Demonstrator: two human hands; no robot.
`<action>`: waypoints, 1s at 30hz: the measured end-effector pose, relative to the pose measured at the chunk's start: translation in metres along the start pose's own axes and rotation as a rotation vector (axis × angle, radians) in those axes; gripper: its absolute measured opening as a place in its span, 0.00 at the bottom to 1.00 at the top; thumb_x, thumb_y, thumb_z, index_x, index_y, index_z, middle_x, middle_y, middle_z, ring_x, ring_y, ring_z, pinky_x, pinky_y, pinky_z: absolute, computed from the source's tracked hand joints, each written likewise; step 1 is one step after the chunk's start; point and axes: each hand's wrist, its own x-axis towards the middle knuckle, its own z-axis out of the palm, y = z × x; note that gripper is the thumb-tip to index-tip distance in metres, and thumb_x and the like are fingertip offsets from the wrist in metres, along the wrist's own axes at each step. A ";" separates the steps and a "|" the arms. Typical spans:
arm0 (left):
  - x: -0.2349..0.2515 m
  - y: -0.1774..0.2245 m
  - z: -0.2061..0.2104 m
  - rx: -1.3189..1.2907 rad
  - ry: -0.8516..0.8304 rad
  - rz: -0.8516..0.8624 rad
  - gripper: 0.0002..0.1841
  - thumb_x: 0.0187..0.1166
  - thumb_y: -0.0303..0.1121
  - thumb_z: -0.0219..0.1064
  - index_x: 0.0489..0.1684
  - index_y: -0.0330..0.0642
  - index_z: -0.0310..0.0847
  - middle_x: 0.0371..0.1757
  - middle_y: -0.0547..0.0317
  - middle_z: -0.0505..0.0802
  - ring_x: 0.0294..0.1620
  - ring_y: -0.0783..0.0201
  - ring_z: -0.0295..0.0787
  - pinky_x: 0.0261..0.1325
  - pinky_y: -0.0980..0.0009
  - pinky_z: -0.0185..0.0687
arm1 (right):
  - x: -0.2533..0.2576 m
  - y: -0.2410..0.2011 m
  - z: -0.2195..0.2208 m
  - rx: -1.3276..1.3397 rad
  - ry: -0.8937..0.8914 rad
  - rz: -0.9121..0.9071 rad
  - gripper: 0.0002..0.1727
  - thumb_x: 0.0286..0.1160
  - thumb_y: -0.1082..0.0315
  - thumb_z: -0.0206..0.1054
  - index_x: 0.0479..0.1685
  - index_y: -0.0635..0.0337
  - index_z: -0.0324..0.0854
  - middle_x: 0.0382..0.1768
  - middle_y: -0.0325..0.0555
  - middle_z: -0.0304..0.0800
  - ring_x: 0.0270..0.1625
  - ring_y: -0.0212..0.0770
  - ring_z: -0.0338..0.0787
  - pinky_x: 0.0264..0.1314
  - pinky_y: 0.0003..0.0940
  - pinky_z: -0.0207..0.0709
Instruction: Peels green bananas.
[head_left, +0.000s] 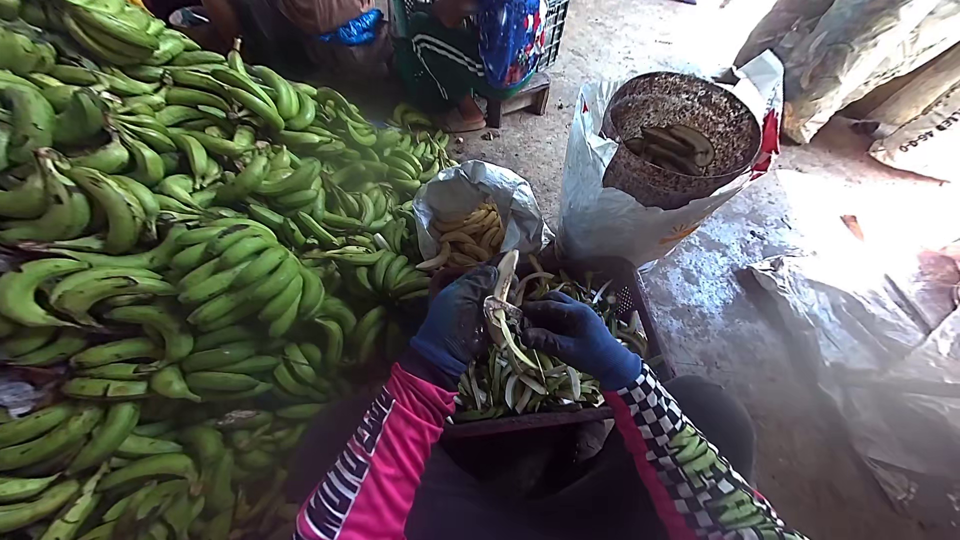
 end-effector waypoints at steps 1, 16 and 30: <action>-0.002 -0.001 0.001 0.026 -0.029 0.002 0.19 0.92 0.38 0.48 0.74 0.50 0.77 0.50 0.60 0.90 0.41 0.69 0.87 0.42 0.71 0.86 | 0.002 0.001 0.001 -0.060 0.043 -0.016 0.26 0.72 0.44 0.76 0.61 0.51 0.91 0.54 0.41 0.89 0.53 0.34 0.89 0.54 0.36 0.89; 0.015 0.024 -0.024 0.611 0.565 0.250 0.18 0.89 0.37 0.58 0.74 0.53 0.82 0.71 0.64 0.88 0.69 0.69 0.85 0.72 0.62 0.82 | 0.007 0.001 -0.018 -0.742 0.338 0.436 0.27 0.77 0.35 0.65 0.66 0.39 0.87 0.57 0.47 0.89 0.54 0.54 0.90 0.50 0.63 0.84; 0.013 -0.027 0.001 0.083 0.213 0.039 0.18 0.88 0.30 0.53 0.74 0.44 0.76 0.55 0.56 0.89 0.49 0.66 0.87 0.51 0.67 0.85 | 0.000 0.004 0.050 -0.537 0.424 -0.053 0.21 0.73 0.53 0.74 0.64 0.49 0.89 0.55 0.42 0.95 0.59 0.42 0.93 0.61 0.47 0.89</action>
